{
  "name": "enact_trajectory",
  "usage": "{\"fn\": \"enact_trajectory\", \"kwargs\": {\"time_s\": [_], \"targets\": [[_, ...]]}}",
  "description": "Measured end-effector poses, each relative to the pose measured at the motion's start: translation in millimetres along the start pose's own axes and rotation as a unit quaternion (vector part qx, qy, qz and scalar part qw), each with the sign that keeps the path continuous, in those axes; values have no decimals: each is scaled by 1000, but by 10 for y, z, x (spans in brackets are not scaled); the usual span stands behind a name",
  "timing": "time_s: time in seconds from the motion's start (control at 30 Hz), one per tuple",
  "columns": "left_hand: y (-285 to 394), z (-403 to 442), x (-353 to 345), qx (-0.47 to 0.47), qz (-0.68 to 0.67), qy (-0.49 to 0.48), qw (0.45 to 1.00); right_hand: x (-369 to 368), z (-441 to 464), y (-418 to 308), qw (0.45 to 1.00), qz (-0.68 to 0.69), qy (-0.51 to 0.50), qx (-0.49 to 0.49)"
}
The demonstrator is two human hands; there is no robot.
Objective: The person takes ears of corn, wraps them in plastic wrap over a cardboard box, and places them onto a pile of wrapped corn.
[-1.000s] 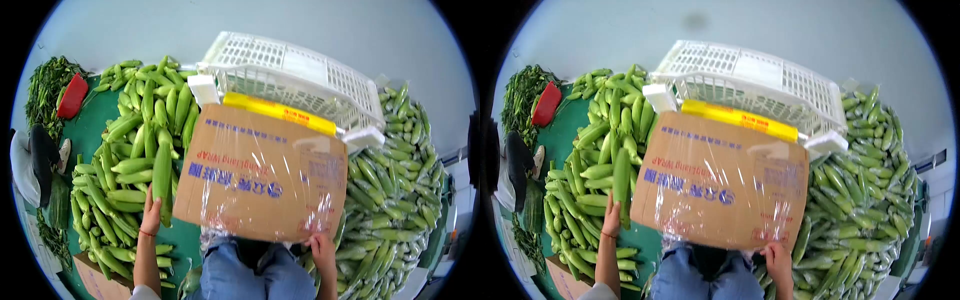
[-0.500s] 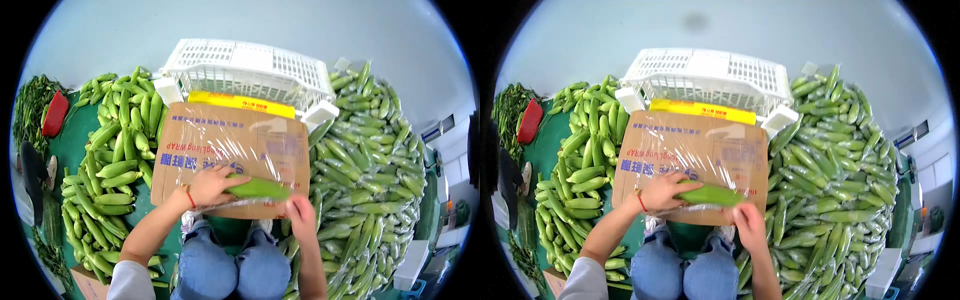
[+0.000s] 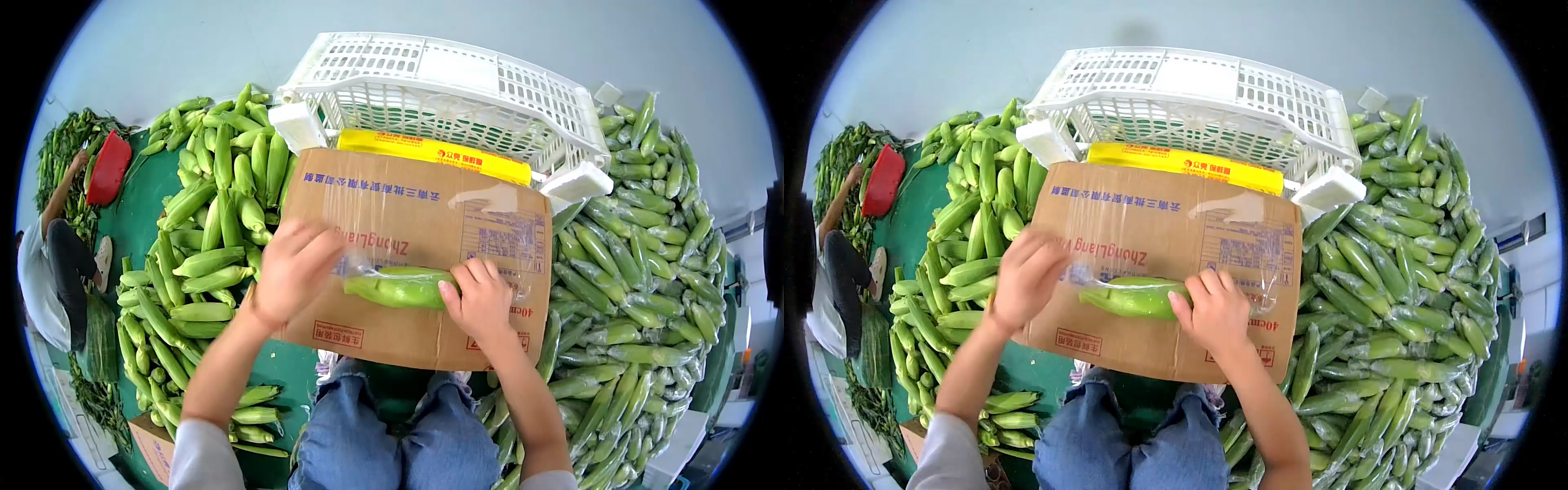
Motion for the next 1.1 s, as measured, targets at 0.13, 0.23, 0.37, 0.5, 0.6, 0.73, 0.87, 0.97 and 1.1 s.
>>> {"fn": "enact_trajectory", "kwargs": {"time_s": [0.13,0.23,0.37,0.5,0.6,0.73,0.87,0.97,1.1], "targets": [[-259,415,-859,20,9,-282,959,12,19,-11,1000,-12,5,26],[-72,132,-1020,133,-8,-351,927,5,13,27,984,-16,-173,-30],[765,-647,-645,80,12,-237,968,165,-99,-285,934,24,-352,-54],[495,-305,-740,83,77,-153,982,257,-25,-302,984,74,-160,29],[-66,139,-915,116,49,-66,990,237,175,-417,981,-54,-80,166],[201,-44,-917,2,4,-49,999,-9,220,-267,973,2,-175,153],[577,-509,-731,92,-36,-200,975,133,-7,-427,912,132,-344,181],[274,-261,-808,57,12,-214,975,217,125,-375,971,43,-130,196],[-593,531,-1207,49,16,-274,960,7,354,-290,973,-18,-60,223]]}}
Point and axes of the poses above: each hand's wrist, its own z-axis towards the middle knuckle, its own x-axis out of the back of the hand, y = z × x, the point moved 4 cm from there along z, towards the middle knuckle, and after that the axes turned 12 degrees about -z, right-handed, at the moved point
